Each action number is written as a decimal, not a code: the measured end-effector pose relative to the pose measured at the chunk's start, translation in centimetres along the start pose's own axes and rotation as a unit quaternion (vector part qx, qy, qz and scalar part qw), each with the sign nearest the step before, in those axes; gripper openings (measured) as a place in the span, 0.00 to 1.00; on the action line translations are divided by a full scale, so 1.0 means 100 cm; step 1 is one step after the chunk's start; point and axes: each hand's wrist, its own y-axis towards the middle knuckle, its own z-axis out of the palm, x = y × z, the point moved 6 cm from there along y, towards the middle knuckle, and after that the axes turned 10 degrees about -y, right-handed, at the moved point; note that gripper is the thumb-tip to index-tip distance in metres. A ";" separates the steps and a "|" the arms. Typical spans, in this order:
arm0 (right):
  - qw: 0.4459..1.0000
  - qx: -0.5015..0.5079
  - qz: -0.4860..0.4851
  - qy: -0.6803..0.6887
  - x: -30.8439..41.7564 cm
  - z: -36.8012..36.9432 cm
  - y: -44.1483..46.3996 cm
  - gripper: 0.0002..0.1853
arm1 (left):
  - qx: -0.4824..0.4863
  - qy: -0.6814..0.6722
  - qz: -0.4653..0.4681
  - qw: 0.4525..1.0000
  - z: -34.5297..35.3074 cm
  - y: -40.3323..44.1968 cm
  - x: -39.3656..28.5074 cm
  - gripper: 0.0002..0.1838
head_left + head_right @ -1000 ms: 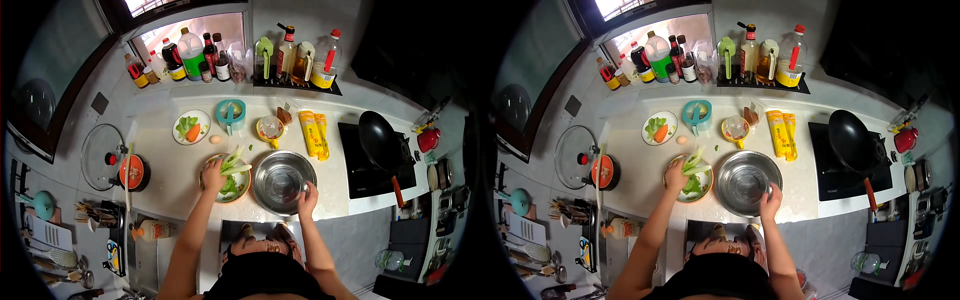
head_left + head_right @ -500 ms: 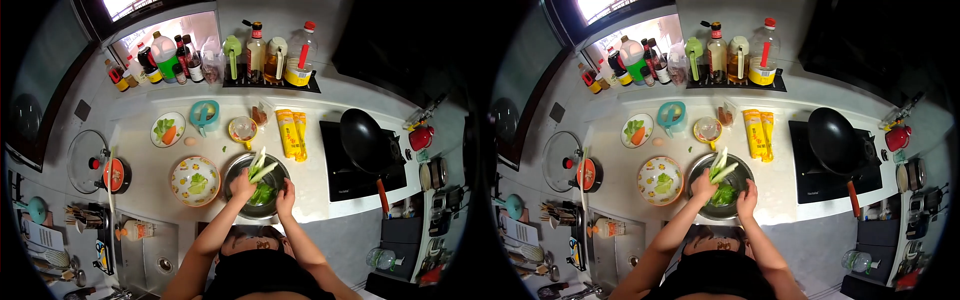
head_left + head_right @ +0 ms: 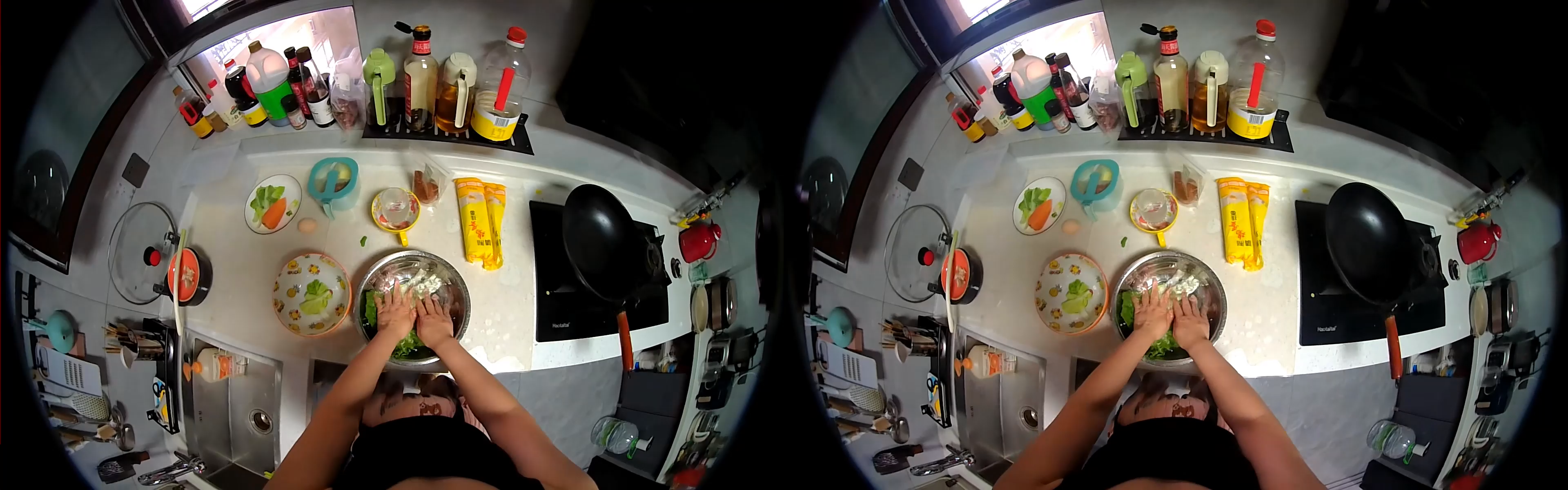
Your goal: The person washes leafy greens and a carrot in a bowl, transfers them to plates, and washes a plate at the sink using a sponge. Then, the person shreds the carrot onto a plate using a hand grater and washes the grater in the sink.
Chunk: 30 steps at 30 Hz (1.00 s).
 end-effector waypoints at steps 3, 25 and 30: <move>0.998 0.027 0.009 -0.060 0.000 0.005 0.003 0.27 | 0.009 -0.021 -0.009 1.000 -0.001 0.001 0.001 0.33; 0.944 -0.170 0.207 0.193 0.018 -0.009 -0.010 0.42 | -0.241 -0.108 -0.043 0.964 -0.099 -0.048 0.189 0.18; 0.925 -0.140 0.184 0.301 0.015 0.005 0.005 0.47 | -0.299 -0.310 -0.012 0.903 -0.082 -0.024 0.189 0.15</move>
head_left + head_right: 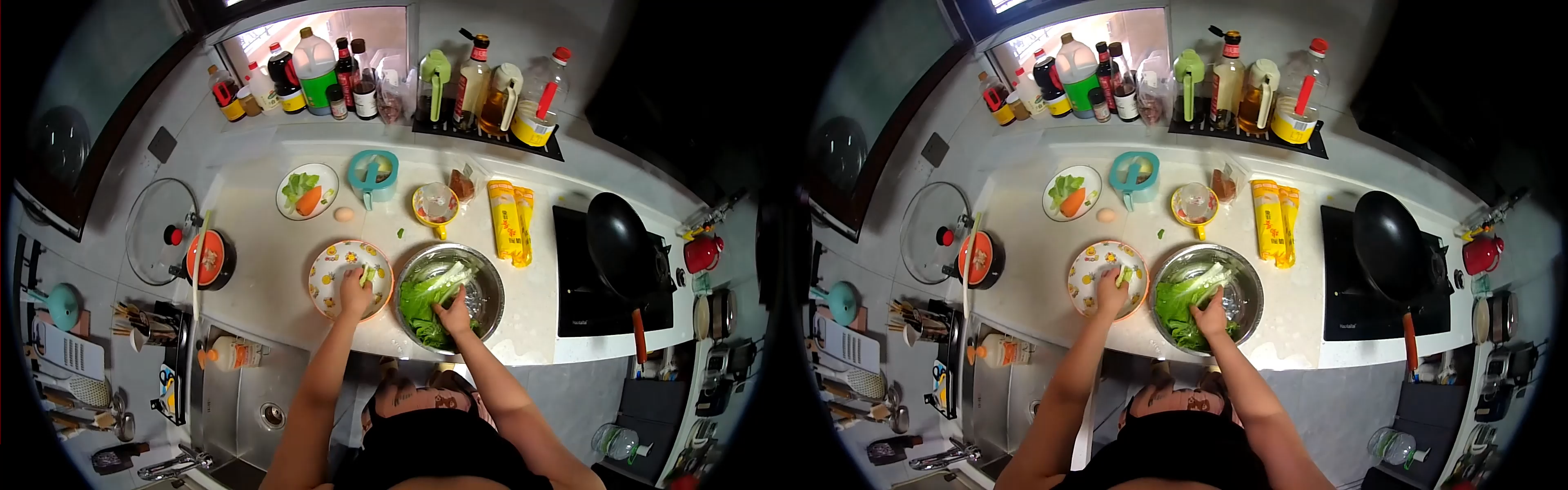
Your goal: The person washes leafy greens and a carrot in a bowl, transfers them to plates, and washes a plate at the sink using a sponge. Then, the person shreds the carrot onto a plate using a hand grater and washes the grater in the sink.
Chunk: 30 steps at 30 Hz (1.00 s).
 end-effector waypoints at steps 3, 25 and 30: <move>0.998 0.004 0.023 0.063 -0.013 -0.003 0.004 0.44 | -0.061 -0.087 0.091 0.990 -0.005 -0.012 -0.086 0.13; 0.994 -0.052 -0.054 -0.075 -0.017 -0.041 0.002 0.33 | 0.122 0.044 0.117 0.985 0.146 -0.043 -0.113 0.24; 0.990 0.025 -0.087 -0.112 -0.015 -0.030 0.008 0.38 | 0.195 0.123 -0.062 0.971 0.112 -0.044 -0.116 0.37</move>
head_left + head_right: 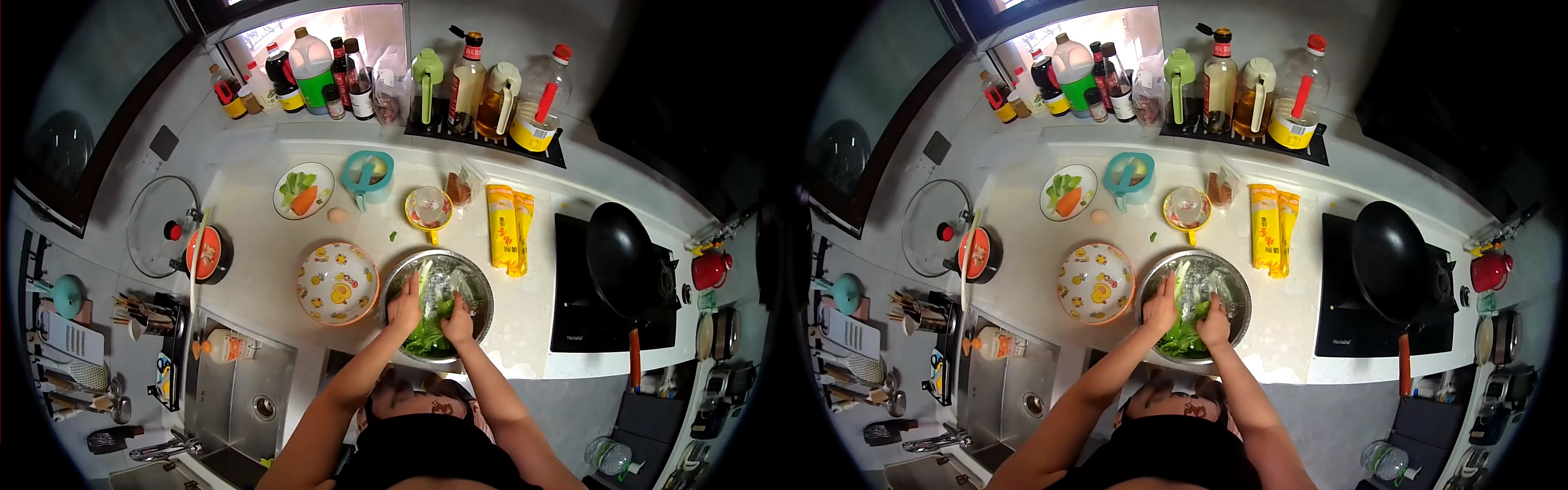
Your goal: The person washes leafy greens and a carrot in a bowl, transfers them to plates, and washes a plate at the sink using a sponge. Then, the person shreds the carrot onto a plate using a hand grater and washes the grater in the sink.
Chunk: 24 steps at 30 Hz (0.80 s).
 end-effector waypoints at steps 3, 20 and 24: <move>0.999 -0.017 0.007 -0.051 0.008 -0.026 0.002 0.37 | -0.072 0.189 0.150 0.968 0.001 -0.010 -0.001 0.38; 0.986 -0.098 -0.039 0.130 -0.018 -0.011 0.013 0.32 | -0.108 -0.333 0.093 0.932 0.045 0.005 0.037 0.24; 0.990 -0.100 -0.032 0.093 -0.011 -0.032 0.005 0.34 | -0.028 -0.406 0.007 0.913 0.025 -0.002 0.027 0.28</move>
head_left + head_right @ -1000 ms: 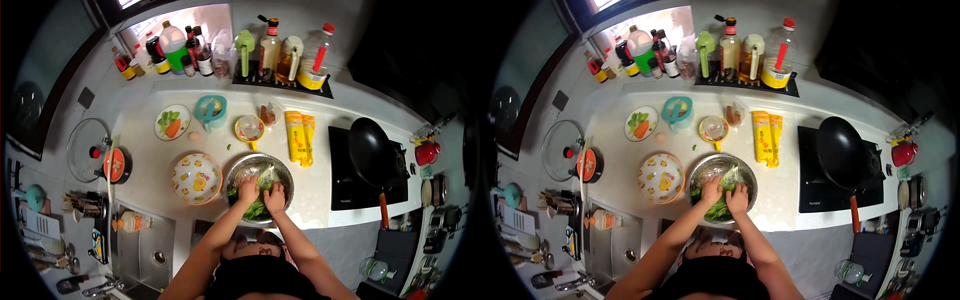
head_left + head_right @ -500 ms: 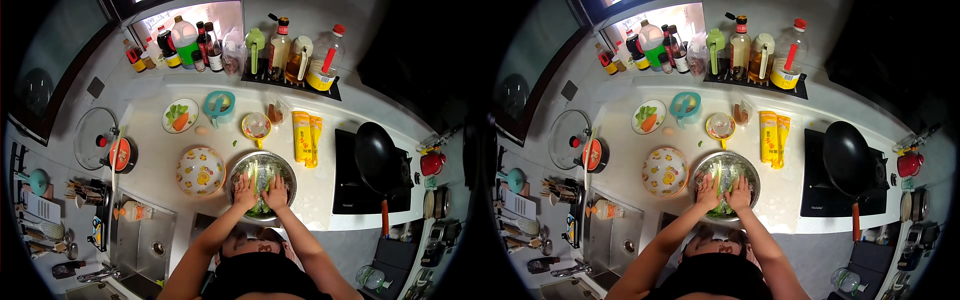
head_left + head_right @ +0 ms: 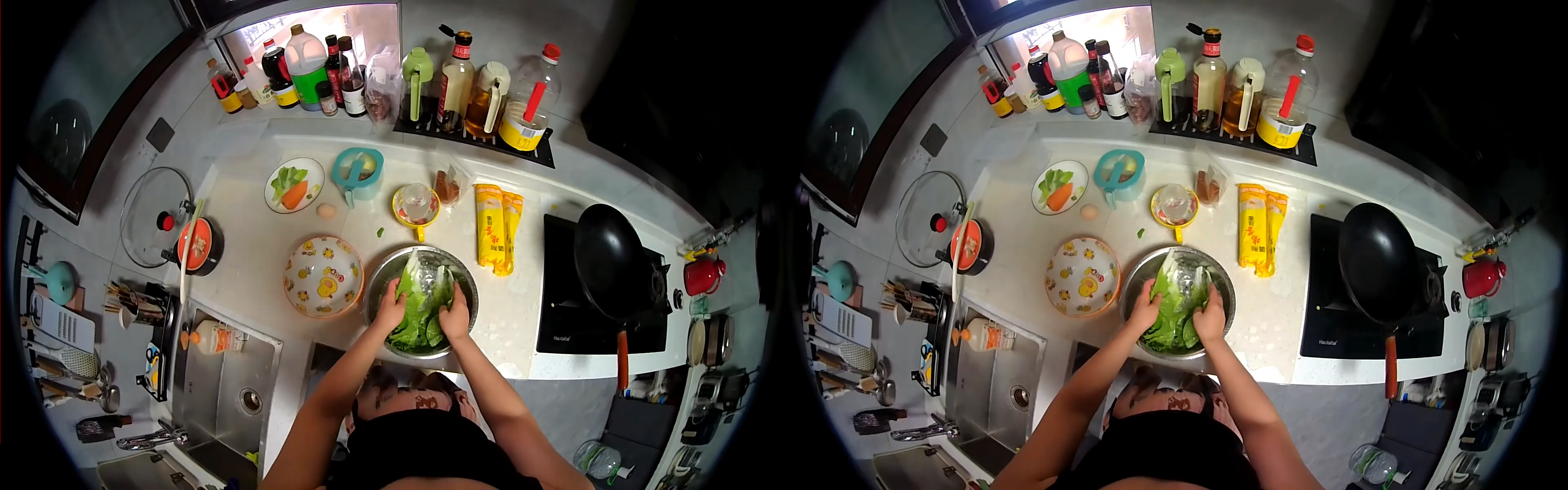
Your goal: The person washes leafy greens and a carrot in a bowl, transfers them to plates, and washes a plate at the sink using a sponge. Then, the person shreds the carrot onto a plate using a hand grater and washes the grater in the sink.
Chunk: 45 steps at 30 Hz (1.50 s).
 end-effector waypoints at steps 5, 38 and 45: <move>0.963 0.103 -0.066 -0.239 0.027 0.002 -0.013 0.41 | 0.126 0.438 0.012 0.890 0.013 -0.031 -0.046 0.43; 0.956 0.271 -0.055 -0.102 -0.002 0.024 0.003 0.36 | 0.110 0.444 -0.065 0.887 0.025 -0.031 -0.033 0.44; 0.861 0.210 0.308 0.347 -0.013 0.040 0.003 0.27 | -0.140 0.209 -0.050 0.967 0.037 -0.022 0.010 0.52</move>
